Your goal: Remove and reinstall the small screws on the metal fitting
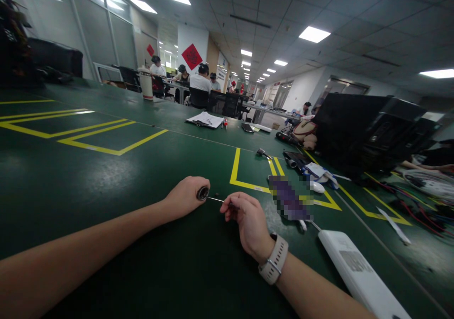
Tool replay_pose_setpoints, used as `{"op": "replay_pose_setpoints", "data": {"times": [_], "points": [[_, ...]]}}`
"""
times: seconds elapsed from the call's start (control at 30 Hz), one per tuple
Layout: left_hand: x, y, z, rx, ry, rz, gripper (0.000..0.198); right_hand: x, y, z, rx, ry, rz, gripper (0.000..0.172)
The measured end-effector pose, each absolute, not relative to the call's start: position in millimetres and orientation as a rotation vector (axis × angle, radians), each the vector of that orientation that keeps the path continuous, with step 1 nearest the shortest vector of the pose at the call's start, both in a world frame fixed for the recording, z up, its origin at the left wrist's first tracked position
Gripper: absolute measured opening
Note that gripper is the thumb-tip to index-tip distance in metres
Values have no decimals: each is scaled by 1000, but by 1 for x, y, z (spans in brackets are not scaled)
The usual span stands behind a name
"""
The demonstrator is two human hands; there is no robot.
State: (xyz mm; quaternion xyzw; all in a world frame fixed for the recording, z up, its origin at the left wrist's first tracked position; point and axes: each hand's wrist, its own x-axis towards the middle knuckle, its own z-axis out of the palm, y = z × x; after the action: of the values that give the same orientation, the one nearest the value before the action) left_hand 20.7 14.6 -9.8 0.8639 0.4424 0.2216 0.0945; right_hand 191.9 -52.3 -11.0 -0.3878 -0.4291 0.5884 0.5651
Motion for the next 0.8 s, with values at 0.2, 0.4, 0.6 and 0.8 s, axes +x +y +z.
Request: {"op": "replay_pose_setpoints", "data": {"times": [0.2, 0.4, 0.6, 0.8], "points": [[20, 15, -9, 2508, 1330, 675, 6, 192, -54, -9, -911, -981, 1380, 15], [19, 16, -11, 2493, 1348, 690, 7, 193, -54, -8, -875, -983, 1376, 15], [19, 17, -13, 2482, 1358, 703, 5, 192, -54, -10, -923, -960, 1291, 14], [18, 16, -13, 2457, 1363, 708, 5, 193, -53, -11, -958, -963, 1250, 15]]}}
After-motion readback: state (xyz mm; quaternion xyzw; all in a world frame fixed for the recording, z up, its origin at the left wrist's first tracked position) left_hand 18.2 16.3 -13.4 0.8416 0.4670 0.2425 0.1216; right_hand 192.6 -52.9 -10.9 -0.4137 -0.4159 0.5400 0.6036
